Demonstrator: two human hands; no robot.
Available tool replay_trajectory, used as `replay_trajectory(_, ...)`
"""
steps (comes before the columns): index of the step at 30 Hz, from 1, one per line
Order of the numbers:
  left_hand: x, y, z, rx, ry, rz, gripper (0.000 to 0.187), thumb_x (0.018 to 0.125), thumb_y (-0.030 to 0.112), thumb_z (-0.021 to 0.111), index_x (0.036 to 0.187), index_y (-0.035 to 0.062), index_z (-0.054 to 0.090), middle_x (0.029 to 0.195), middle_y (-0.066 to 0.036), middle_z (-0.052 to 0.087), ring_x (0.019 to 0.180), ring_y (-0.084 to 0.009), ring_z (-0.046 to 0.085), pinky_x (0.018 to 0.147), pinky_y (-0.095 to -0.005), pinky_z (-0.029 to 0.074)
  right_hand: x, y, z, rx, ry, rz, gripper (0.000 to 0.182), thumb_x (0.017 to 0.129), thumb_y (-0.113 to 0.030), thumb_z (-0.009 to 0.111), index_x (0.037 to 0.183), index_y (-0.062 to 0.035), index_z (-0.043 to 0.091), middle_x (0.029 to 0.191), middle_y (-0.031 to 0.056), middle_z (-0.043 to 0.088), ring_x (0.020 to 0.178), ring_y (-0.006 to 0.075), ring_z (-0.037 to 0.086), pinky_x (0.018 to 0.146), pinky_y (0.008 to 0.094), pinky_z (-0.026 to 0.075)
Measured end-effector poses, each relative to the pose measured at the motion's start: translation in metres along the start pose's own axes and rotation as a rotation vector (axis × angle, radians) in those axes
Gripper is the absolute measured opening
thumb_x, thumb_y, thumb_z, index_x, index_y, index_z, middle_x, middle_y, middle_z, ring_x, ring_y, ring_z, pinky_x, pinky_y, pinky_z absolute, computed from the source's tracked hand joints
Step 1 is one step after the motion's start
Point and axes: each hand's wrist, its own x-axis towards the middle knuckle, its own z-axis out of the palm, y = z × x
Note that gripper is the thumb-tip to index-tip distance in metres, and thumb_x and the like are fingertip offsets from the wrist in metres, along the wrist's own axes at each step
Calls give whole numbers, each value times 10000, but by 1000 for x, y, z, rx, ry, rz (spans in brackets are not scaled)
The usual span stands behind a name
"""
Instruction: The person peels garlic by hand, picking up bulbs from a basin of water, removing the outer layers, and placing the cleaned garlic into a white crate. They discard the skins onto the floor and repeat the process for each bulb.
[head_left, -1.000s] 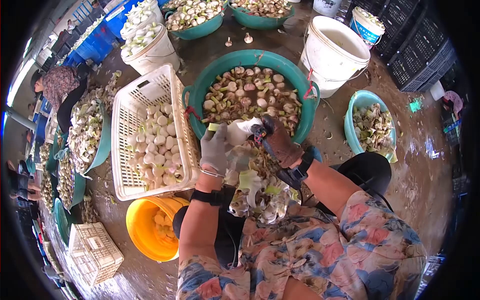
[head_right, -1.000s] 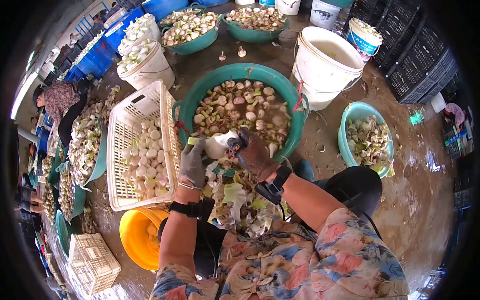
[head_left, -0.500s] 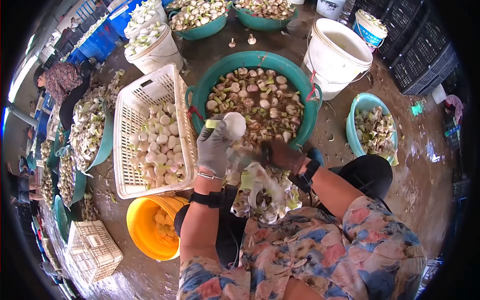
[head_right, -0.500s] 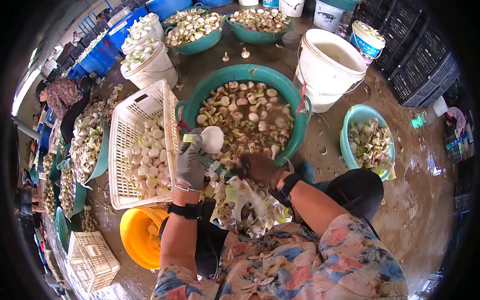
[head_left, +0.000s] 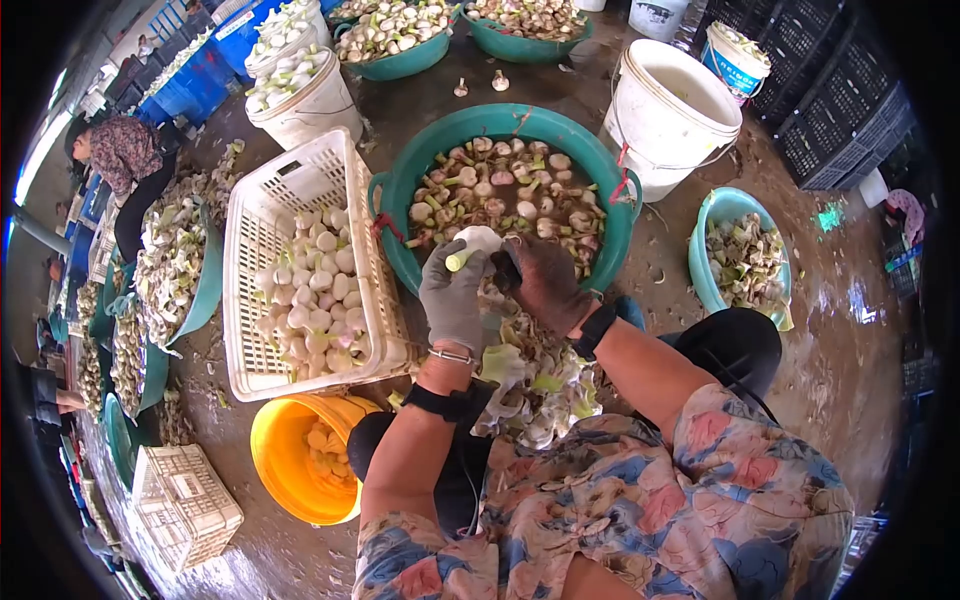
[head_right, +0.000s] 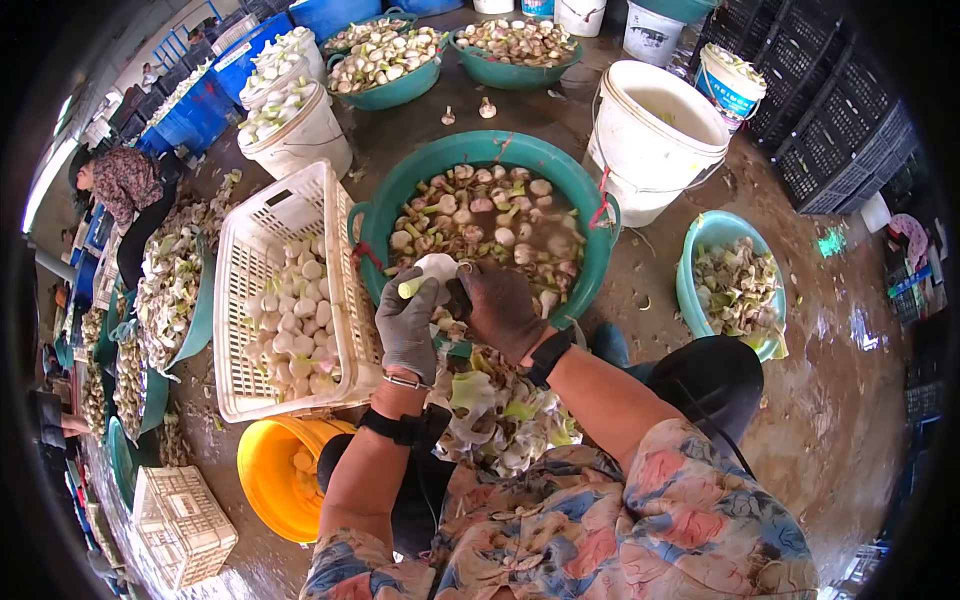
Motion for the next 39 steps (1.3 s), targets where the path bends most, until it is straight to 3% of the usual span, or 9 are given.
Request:
replay_trajectory(12, 9, 18, -13, 361, -314, 151, 239, 831, 111, 633, 1052, 35, 587, 1134, -77, 559, 1009, -160, 546, 812, -260, 453, 2, 44, -9, 135, 13, 178, 155, 720, -169, 620, 853, -90, 602, 756, 140, 621, 713, 335, 606, 606, 416, 473)
replay_trajectory(17, 0, 52, 1, -84, -458, -95, 219, 852, 93, 584, 1067, 54, 570, 1167, -108, 549, 1049, -215, 543, 855, -351, 476, -48, 50, 13, 4, -839, 101, 171, 699, -228, 616, 813, -101, 620, 778, 129, 638, 778, 331, 613, 709, 442, 457)
replay_trajectory(22, 8, 40, -12, -508, -332, -330, 327, 924, 252, 474, 1168, 34, 476, 1245, -155, 490, 1141, -288, 489, 944, -473, 426, -80, 30, 18, 106, -1096, 83, 219, 743, -248, 586, 891, -85, 598, 778, 168, 628, 806, 346, 607, 724, 446, 452)
replay_trajectory(25, 11, 28, -21, -540, -370, -377, 361, 925, 278, 467, 1189, 31, 469, 1251, -159, 485, 1164, -284, 469, 972, -456, 402, -27, 36, -6, 273, -791, 346, 425, 764, -369, 654, 1036, -61, 544, 863, 150, 618, 797, 272, 617, 676, 375, 487)
replay_trajectory(27, 17, 24, -20, -431, -358, -397, 355, 928, 277, 463, 1185, 31, 472, 1248, -159, 488, 1154, -284, 477, 963, -441, 409, -4, 33, -5, 1647, -311, 996, 343, 832, -297, 606, 1047, -34, 558, 873, 113, 617, 782, 269, 621, 691, 384, 493)
replay_trajectory(30, 15, 5, -16, -58, -221, -336, 300, 930, 243, 471, 1139, 29, 499, 1087, -97, 569, 991, -222, 561, 842, -359, 464, -4, 48, 19, 955, -198, 185, 321, 876, -231, 566, 1124, -33, 517, 986, 78, 587, 823, 198, 610, 716, 336, 504)
replay_trajectory(31, 14, 5, -11, 59, -178, -351, 296, 921, 251, 491, 1124, 37, 507, 1053, -77, 575, 956, -203, 567, 814, -337, 463, 4, 32, -1, 1398, -332, 720, 346, 881, -220, 560, 1148, -13, 489, 1062, 83, 564, 894, 174, 590, 747, 304, 498)
replay_trajectory(34, 15, 7, -3, 243, -119, -316, 292, 906, 268, 522, 1103, 53, 518, 1013, -50, 582, 907, -174, 575, 763, -301, 458, 16, 72, 13, 1722, -126, 845, 354, 907, -266, 510, 1151, -11, 492, 1002, 99, 599, 894, 170, 589, 768, 313, 494)
replay_trajectory(39, 28, 6, -6, 153, -121, -414, 279, 910, 265, 511, 1110, 70, 522, 997, -36, 582, 895, -154, 575, 740, -278, 445, 101, 168, -84, 1662, 224, 489, 342, 938, -362, 397, 984, -45, 518, 867, 95, 600, 780, 203, 605, 759, 322, 512)
